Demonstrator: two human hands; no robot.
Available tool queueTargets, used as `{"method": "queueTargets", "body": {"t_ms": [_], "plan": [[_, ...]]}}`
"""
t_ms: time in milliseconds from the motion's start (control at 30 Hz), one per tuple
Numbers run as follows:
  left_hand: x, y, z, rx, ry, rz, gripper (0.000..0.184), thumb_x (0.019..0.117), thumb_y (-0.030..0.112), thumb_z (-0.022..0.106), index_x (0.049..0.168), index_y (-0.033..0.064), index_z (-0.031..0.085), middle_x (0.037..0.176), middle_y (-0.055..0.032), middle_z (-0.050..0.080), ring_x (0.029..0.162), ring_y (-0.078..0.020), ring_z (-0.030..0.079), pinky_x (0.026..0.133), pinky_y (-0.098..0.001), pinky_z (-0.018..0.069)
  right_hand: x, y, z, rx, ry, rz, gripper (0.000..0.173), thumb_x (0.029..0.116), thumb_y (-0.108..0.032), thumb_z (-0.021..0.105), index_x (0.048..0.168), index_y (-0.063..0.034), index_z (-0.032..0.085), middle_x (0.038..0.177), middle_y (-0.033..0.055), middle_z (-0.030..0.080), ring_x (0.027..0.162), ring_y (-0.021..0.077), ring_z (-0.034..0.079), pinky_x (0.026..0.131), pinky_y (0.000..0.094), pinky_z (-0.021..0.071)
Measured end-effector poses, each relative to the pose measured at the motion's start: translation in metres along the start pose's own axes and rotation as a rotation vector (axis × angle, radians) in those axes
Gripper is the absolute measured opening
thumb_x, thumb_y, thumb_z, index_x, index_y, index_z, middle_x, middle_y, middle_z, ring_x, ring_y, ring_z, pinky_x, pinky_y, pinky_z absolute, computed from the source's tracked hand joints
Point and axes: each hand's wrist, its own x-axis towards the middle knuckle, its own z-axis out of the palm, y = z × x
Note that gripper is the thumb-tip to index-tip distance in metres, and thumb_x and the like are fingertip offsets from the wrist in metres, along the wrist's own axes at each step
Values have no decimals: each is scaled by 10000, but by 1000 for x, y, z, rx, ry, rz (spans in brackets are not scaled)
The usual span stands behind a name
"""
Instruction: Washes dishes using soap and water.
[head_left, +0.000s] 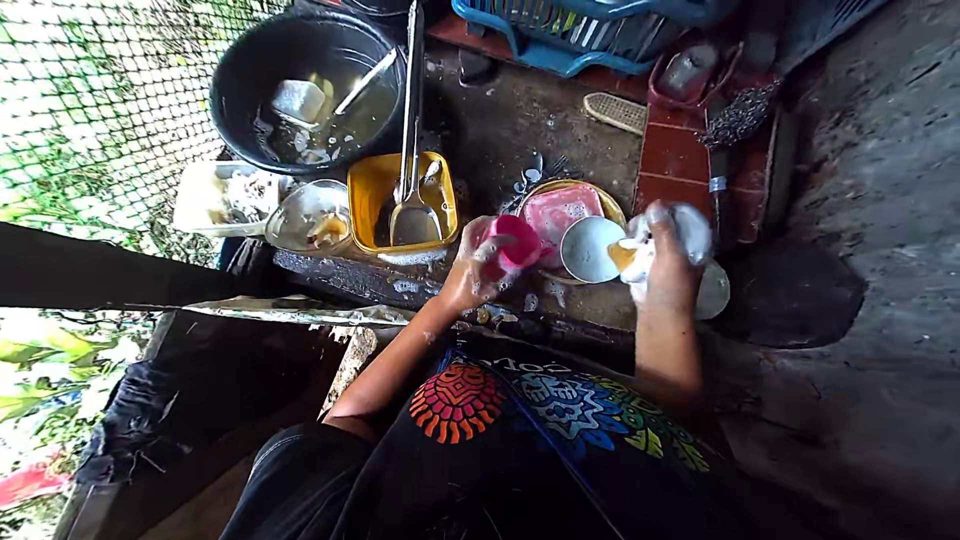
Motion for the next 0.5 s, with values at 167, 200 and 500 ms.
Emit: {"method": "queueTargets", "body": {"t_ms": [167, 200, 500], "plan": [[-4, 21, -19, 369, -78, 104, 433, 861, 414, 759, 980, -1, 740, 1405, -295, 553, 1366, -451, 492, 1148, -557, 403, 3, 0, -55, -188, 178, 10, 264, 1012, -93, 581, 1266, -22, 565, 1070, 5, 672, 830, 112, 689, 752, 306, 625], [-4, 24, -24, 431, -64, 131, 441, 909, 447, 687, 911, 11, 753, 1327, -256, 627, 1310, -426, 553, 1128, -563, 419, 2, 0, -64, -245, 261, 28, 285, 1008, -103, 594, 1278, -17, 560, 1033, -10, 665, 754, 74, 662, 677, 256, 601], [140, 36, -48, 553, -558, -401, 281, 1000, 200, 633, 1165, -21, 689, 1166, -270, 682, 1126, -452, 650, 950, -664, 493, 16, 25, -151, -1213, -109, 629, 443, 973, -260, 703, 1248, 77, 622, 1184, 369, 627, 1129, 523, 605, 962, 722, 431]]}}
